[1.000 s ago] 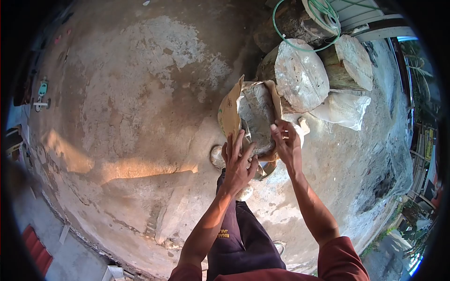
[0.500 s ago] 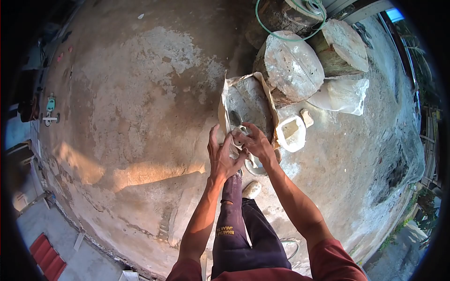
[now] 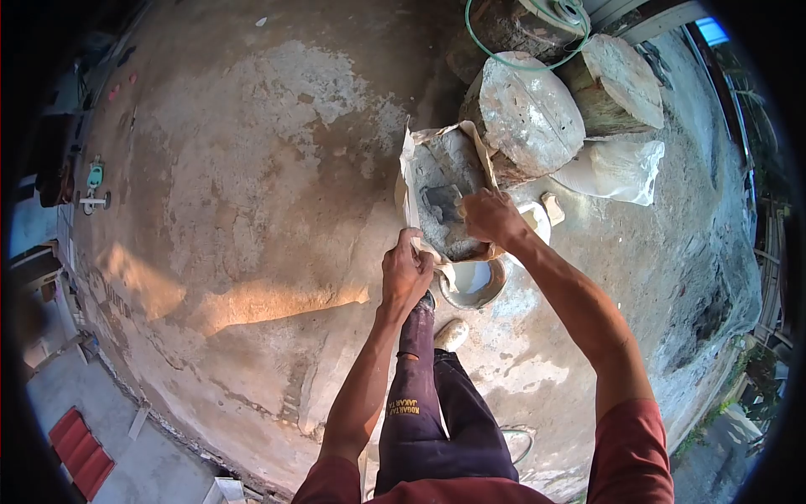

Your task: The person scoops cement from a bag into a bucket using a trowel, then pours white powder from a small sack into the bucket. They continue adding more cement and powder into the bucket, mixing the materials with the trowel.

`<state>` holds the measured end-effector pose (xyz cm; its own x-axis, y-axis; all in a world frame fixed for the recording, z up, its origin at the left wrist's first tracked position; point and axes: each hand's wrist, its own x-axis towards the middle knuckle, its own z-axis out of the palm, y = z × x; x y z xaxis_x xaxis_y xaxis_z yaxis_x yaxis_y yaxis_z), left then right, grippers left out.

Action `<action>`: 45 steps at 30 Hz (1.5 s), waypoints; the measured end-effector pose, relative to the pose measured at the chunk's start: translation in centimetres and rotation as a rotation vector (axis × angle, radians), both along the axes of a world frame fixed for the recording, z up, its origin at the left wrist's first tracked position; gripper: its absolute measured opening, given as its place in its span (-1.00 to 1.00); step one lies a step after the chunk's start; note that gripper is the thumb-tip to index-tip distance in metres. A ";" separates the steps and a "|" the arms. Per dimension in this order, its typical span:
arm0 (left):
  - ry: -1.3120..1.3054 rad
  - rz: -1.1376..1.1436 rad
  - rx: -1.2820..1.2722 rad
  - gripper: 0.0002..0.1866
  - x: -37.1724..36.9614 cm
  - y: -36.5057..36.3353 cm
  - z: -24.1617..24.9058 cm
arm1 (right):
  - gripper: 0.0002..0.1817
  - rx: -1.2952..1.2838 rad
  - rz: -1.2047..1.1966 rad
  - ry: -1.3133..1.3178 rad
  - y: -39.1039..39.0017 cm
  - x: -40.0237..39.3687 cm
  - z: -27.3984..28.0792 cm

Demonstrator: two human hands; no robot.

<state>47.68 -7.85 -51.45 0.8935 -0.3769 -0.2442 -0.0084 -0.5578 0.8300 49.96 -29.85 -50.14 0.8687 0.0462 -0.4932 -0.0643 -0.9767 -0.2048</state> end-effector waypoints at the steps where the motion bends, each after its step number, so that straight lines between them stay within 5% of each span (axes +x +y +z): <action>1: -0.161 -0.030 -0.034 -0.60 -0.5 0.1 -0.8 | -0.79 0.023 -0.030 0.046 -0.4 0.5 2.3; 10: -0.059 0.011 -0.106 -0.57 -0.8 -0.5 0.0 | -0.81 0.074 -0.041 0.007 -1.0 -4.5 12.2; 22: -0.121 0.011 -0.160 -0.53 -1.4 -0.3 -1.0 | -0.77 0.191 -0.445 0.018 2.4 -7.8 1.8; 29: -0.108 0.007 -0.191 -0.52 -1.1 -0.2 -0.4 | -0.81 0.285 -0.674 -0.341 5.3 -10.4 -4.8; 33: -0.056 0.039 -0.178 -0.52 -1.1 0.0 -0.6 | -0.73 0.576 -0.760 -0.333 3.2 -11.9 -4.2; 45: -0.037 0.059 -0.209 -0.57 -1.2 -0.3 -0.6 | -0.54 0.715 -1.013 -0.285 4.7 -12.2 -5.8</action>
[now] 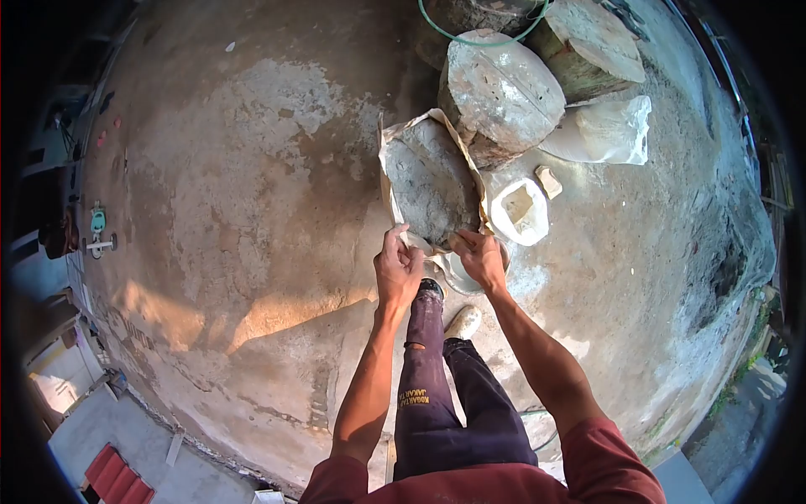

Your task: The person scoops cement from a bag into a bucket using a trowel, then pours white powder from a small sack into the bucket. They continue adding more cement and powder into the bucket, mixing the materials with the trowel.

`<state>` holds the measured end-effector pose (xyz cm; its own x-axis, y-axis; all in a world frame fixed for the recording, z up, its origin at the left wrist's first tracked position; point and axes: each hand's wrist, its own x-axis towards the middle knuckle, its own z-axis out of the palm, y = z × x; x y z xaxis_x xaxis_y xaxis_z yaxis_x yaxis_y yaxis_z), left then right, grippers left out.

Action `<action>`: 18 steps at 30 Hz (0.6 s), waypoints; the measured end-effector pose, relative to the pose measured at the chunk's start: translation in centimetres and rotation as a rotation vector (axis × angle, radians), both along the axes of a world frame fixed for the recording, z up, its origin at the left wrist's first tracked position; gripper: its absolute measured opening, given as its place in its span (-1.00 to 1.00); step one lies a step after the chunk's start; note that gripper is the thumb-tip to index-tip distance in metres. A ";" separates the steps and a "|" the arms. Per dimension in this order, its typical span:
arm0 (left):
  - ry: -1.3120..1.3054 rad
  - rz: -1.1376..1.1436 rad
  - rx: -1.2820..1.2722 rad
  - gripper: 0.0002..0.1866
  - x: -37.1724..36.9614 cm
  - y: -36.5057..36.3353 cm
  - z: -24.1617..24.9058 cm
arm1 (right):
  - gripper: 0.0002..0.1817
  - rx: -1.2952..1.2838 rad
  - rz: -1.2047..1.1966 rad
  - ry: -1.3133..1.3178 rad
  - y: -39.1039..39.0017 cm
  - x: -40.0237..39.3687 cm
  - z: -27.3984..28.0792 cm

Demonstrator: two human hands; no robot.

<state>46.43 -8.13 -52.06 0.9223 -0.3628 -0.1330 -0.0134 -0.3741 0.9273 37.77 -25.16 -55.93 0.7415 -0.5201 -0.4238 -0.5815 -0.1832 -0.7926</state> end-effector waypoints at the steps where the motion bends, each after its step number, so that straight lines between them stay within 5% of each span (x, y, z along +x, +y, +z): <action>1: -0.030 -0.013 0.032 -0.57 0.0 -0.2 -0.2 | -0.56 -0.093 -0.001 0.075 1.1 0.0 -1.3; 2: -0.025 -0.020 0.036 -0.57 -0.2 -0.3 0.0 | -0.60 -0.268 0.012 0.023 2.7 -0.3 -4.0; 7: -0.034 -0.052 0.102 -0.54 0.3 0.2 0.6 | -0.49 -0.100 0.382 0.527 1.4 4.1 0.0; 11: -0.016 -0.050 0.067 -0.53 0.2 0.7 0.3 | -0.42 -0.204 0.182 0.383 1.9 3.2 -3.6; 18: -0.021 -0.022 0.037 -0.53 -0.1 0.3 -0.1 | -0.60 0.095 0.160 0.337 0.2 2.8 -0.6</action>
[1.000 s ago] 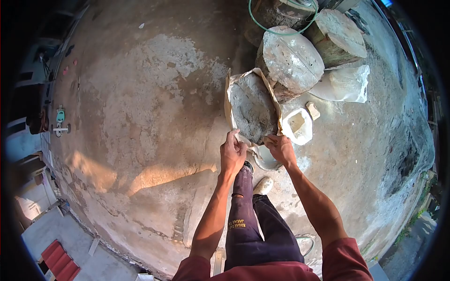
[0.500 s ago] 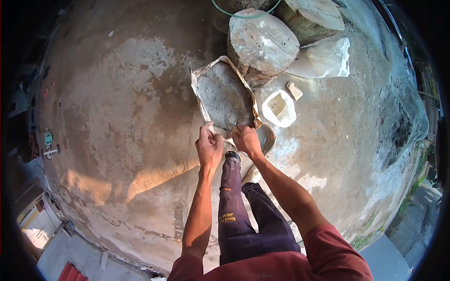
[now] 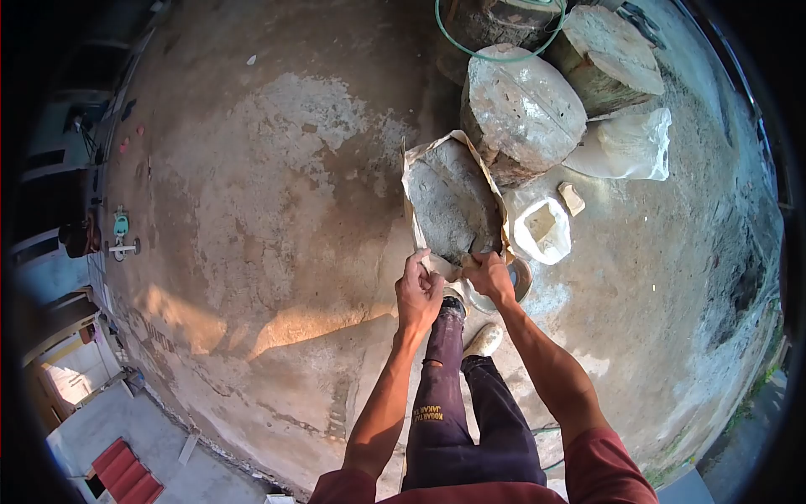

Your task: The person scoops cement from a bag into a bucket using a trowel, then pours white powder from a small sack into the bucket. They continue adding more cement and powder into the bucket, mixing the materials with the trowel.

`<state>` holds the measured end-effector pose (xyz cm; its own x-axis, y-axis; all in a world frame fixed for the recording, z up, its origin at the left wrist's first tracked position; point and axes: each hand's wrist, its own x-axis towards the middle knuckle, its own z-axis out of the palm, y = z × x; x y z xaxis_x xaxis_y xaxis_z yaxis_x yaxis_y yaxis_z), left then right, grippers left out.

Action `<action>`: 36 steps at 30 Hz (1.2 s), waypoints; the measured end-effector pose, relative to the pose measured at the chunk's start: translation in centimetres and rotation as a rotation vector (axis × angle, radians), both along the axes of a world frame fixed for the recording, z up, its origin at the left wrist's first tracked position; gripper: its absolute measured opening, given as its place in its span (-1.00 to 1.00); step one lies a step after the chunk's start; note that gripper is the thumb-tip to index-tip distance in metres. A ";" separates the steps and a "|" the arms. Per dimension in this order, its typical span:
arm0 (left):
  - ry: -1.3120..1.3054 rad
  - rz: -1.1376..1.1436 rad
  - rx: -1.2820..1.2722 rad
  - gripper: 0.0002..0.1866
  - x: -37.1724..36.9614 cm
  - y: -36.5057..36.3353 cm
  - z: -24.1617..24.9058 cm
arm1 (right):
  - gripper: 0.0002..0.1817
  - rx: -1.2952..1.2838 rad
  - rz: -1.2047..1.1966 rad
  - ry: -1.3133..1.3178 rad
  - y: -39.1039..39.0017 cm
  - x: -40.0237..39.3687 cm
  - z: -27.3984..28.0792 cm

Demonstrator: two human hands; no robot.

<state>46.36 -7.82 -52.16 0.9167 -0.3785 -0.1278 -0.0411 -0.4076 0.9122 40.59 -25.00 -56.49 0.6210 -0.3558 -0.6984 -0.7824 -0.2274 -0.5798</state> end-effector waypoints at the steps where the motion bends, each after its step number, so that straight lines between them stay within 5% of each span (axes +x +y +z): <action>1: -0.009 0.005 -0.021 -0.53 -0.1 -0.2 0.0 | -0.60 0.002 0.005 -0.001 0.0 0.0 -0.8; 16: 0.059 0.026 0.031 -0.53 -0.1 -0.8 0.7 | -0.64 -0.027 -0.069 -0.391 0.5 0.2 -1.8; 21: 0.111 0.009 0.096 -0.46 -0.4 -0.9 1.0 | -0.68 -0.218 0.201 -0.260 0.9 0.5 -7.5; 22: 0.087 0.003 0.093 -0.46 -0.2 -1.1 1.2 | -0.66 -0.260 0.532 -0.403 0.0 0.4 -8.2; 23: 0.069 -0.034 0.129 -0.46 0.1 -1.2 1.9 | -0.65 -0.279 0.260 -0.238 0.8 0.3 -8.6; 25: -0.030 -0.090 0.200 -0.43 0.2 -1.4 1.6 | -0.64 -0.274 0.187 -0.343 0.6 0.7 -7.5; 36: 0.066 -0.065 0.279 -0.38 -0.3 -1.4 0.6 | -0.70 0.012 0.094 -0.361 -0.5 0.5 -4.9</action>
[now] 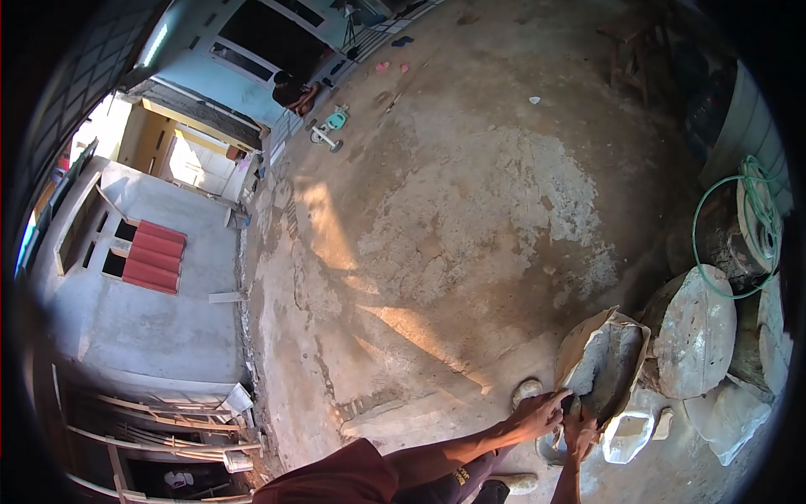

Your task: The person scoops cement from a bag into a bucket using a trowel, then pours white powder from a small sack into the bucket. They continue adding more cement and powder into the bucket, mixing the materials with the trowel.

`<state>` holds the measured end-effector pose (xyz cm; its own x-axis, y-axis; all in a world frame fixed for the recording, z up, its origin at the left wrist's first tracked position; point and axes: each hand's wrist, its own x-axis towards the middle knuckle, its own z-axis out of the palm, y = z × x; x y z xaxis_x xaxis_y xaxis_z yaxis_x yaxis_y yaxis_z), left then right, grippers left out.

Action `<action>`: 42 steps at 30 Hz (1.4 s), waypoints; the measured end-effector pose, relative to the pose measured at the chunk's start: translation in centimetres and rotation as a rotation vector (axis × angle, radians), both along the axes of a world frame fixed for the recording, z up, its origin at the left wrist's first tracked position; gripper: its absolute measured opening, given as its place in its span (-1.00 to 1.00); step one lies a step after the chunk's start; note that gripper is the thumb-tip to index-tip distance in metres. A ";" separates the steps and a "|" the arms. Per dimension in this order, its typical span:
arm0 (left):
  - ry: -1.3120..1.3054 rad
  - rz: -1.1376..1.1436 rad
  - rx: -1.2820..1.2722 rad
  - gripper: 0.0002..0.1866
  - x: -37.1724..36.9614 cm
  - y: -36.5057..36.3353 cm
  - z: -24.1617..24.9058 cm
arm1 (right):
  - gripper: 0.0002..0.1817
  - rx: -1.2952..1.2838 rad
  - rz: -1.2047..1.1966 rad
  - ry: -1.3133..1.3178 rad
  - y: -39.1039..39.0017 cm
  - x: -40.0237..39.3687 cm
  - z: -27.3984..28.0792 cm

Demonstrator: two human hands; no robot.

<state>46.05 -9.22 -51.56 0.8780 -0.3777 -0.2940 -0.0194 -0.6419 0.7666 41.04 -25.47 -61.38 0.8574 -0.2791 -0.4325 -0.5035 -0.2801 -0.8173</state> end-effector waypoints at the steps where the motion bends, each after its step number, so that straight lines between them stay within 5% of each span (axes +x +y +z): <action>1: -0.015 0.018 0.001 -0.38 0.1 0.0 0.5 | -0.70 -0.003 0.005 0.003 -0.2 0.1 0.5; 23: -0.237 0.102 0.089 -0.50 -0.3 -3.3 0.0 | -0.57 0.314 -0.021 -0.344 -1.0 -1.1 -2.5; 28: -0.288 0.091 0.207 -0.52 -0.4 -3.3 0.2 | -0.56 0.295 -0.067 -0.191 -0.4 0.2 0.7; 29: -0.139 0.077 0.178 -0.51 -0.1 -3.1 -0.2 | -0.55 0.287 -0.117 -0.121 -0.5 -0.1 1.0; 31: -0.298 0.089 0.193 -0.51 -0.2 -2.8 0.1 | -0.54 0.273 -0.100 -0.236 -0.8 -0.3 1.9; 34: -0.188 0.129 0.183 -0.49 0.5 -2.2 2.3 | -0.51 0.240 -0.090 0.002 -1.8 -0.8 2.6; 35: -0.044 0.148 0.128 -0.49 1.0 -1.9 3.4 | -0.49 0.212 -0.122 -0.019 -1.6 -0.8 2.2; 42: -0.144 0.173 0.127 -0.48 0.4 -0.3 1.8 | -0.46 0.327 -0.187 -0.002 -1.7 -0.6 5.1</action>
<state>46.44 -9.47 -49.79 0.9626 -0.1861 -0.1970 -0.0038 -0.7363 0.6767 40.49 -27.15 -56.31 0.8053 -0.2784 -0.5234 -0.5200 0.0924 -0.8492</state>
